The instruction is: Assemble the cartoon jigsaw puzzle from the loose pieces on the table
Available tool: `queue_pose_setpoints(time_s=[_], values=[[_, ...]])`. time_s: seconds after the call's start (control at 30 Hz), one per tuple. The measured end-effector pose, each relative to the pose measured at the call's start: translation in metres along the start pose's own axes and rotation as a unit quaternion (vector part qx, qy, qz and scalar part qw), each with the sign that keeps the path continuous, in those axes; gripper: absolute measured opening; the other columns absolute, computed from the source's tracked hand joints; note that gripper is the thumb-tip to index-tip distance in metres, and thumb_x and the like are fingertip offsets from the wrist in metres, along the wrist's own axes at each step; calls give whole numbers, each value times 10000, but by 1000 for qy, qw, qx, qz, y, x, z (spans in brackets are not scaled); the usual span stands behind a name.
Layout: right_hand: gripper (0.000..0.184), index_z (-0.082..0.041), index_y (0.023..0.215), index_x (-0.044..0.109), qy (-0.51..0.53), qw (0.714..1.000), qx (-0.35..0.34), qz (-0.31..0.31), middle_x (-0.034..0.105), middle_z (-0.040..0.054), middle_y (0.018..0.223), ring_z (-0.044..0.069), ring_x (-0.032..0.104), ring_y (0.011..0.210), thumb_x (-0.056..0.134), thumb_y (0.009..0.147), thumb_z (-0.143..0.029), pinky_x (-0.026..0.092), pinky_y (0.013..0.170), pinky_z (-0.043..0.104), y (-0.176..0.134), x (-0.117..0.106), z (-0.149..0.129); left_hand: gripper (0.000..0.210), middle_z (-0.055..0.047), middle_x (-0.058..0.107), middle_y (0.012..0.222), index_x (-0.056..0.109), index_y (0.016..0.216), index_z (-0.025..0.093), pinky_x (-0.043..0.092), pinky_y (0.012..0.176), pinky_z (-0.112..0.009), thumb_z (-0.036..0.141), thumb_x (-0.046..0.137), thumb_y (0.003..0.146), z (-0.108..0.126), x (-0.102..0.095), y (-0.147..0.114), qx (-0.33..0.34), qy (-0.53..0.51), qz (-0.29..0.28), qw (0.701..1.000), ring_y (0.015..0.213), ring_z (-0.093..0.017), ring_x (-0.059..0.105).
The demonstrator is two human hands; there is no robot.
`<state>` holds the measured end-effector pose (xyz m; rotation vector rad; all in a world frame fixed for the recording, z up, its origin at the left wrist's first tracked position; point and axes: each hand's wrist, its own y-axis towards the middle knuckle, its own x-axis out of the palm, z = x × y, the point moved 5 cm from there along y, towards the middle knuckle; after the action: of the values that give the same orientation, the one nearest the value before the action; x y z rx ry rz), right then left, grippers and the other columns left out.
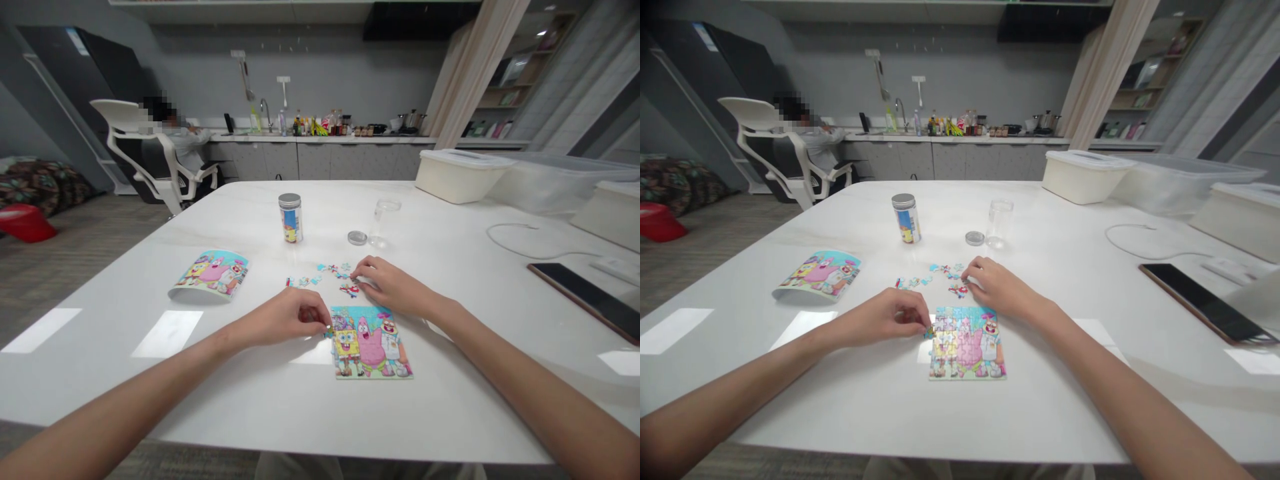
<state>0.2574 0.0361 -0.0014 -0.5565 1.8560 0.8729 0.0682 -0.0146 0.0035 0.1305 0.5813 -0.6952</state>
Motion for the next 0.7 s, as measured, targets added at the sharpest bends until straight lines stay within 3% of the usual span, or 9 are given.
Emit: queue_pose_setpoints(time_s=[0.33, 0.5, 0.6, 0.7], values=[[187, -181, 1026, 601, 36, 999, -37, -5, 565, 108, 1082, 202, 558, 968, 510, 872, -127, 477, 846, 372, 1, -14, -23, 108, -1, 669, 813, 703, 829, 172, 388, 565, -198, 185, 600, 799, 4, 3, -1, 31, 81, -6, 996, 623, -76, 503], [112, -178, 901, 680, 150, 974, -93, -142, 606, 17, 785, 134, 550, 713, 587, 862, -227, 446, 688, 281, -4, -10, -54, 124, 4, 634, 817, 688, 857, 181, 403, 581, -196, 145, 580, 808, 11, 6, -4, 72, 132, -9, 989, 639, -80, 519], [163, -196, 895, 745, 175, 962, -118, -171, 597, 10, 727, 116, 533, 668, 587, 855, -201, 425, 662, 251, -6, -6, -65, 112, -4, 614, 838, 673, 884, 187, 420, 600, -202, 162, 573, 839, 12, 6, -6, 95, 159, -16, 983, 660, -91, 531], [196, -202, 860, 766, 169, 959, -131, -186, 578, 3, 672, 110, 501, 644, 576, 847, -158, 393, 636, 236, -8, -1, -68, 140, -37, 602, 912, 666, 953, 185, 443, 661, -221, 176, 549, 878, 14, 4, -10, 163, 200, -39, 965, 719, -107, 554]])
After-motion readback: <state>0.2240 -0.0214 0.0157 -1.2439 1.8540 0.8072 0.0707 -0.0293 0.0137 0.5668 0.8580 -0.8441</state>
